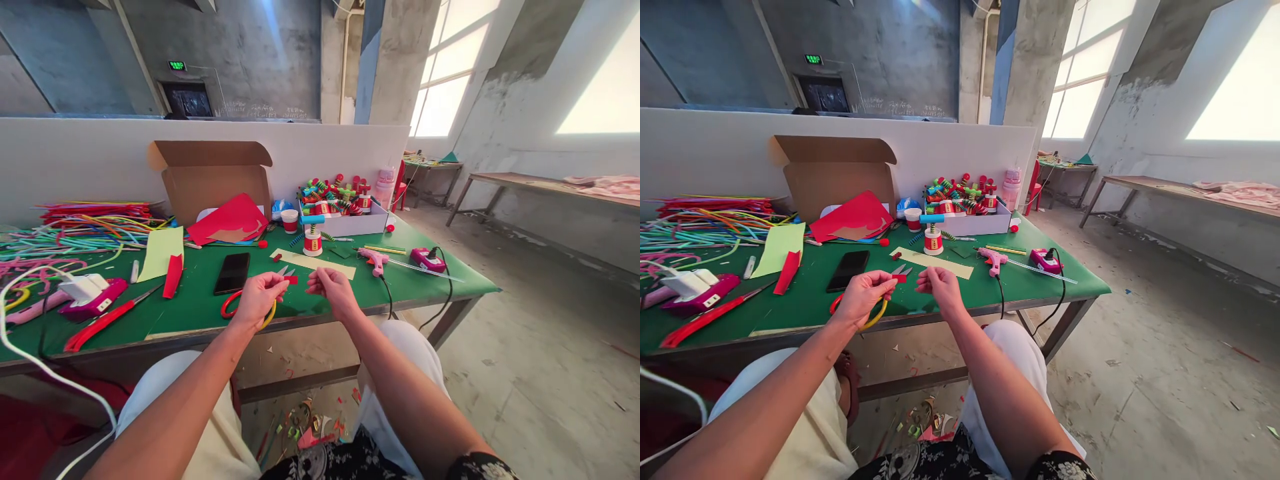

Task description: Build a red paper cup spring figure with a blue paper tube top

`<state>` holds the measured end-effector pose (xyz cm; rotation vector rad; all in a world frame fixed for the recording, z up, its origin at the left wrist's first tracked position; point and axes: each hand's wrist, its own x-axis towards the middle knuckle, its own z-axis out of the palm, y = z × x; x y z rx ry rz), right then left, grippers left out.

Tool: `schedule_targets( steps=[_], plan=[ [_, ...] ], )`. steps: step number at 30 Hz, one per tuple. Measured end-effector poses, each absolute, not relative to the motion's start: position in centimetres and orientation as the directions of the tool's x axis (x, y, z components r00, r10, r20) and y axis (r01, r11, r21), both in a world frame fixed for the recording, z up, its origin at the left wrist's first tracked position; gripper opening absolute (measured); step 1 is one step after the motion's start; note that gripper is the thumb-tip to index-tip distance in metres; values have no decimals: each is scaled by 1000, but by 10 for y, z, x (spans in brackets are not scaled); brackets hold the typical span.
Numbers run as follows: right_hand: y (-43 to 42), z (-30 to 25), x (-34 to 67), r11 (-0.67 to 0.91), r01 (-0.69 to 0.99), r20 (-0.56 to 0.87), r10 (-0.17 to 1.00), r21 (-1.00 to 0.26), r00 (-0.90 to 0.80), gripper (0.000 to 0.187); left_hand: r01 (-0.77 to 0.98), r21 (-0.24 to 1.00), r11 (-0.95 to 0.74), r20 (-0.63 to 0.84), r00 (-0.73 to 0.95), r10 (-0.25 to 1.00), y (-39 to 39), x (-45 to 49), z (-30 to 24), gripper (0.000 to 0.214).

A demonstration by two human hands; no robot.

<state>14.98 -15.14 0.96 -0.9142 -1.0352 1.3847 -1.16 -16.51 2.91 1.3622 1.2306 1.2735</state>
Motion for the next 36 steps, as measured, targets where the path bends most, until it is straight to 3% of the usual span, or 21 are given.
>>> schedule_targets(
  steps=[5, 14, 22, 25, 29, 33, 36],
  plan=[
    [-156, 13, 148, -30, -278, 32, 976, -960, -217, 41, 122, 984, -130, 126, 37, 991, -166, -12, 29, 43],
    [-158, 1, 138, 136, -157, 158, 978, -978, -134, 27, 105, 991, -84, 53, 268, 962, -169, -9, 35, 45],
    [-154, -1, 141, 233, 8, 232, 972, -973, -42, 23, 230, 964, -134, 89, 199, 976, -165, -10, 31, 39],
    [-149, 3, 151, 210, -7, 209, 978, -978, 9, 23, 225, 966, -128, 101, 125, 987, -162, -19, 31, 38],
    [-151, 6, 157, 193, 16, 191, 976, -981, -107, 21, 142, 986, -88, 63, 168, 984, -163, -22, 36, 42],
    [-156, 6, 154, 220, 90, 197, 956, -971, -218, 18, 175, 983, -55, 16, 216, 976, -169, -14, 40, 45],
    [-156, 7, 153, 187, -15, 187, 969, -982, -163, 23, 152, 987, -45, 18, 171, 985, -169, -13, 42, 45]
  ],
)
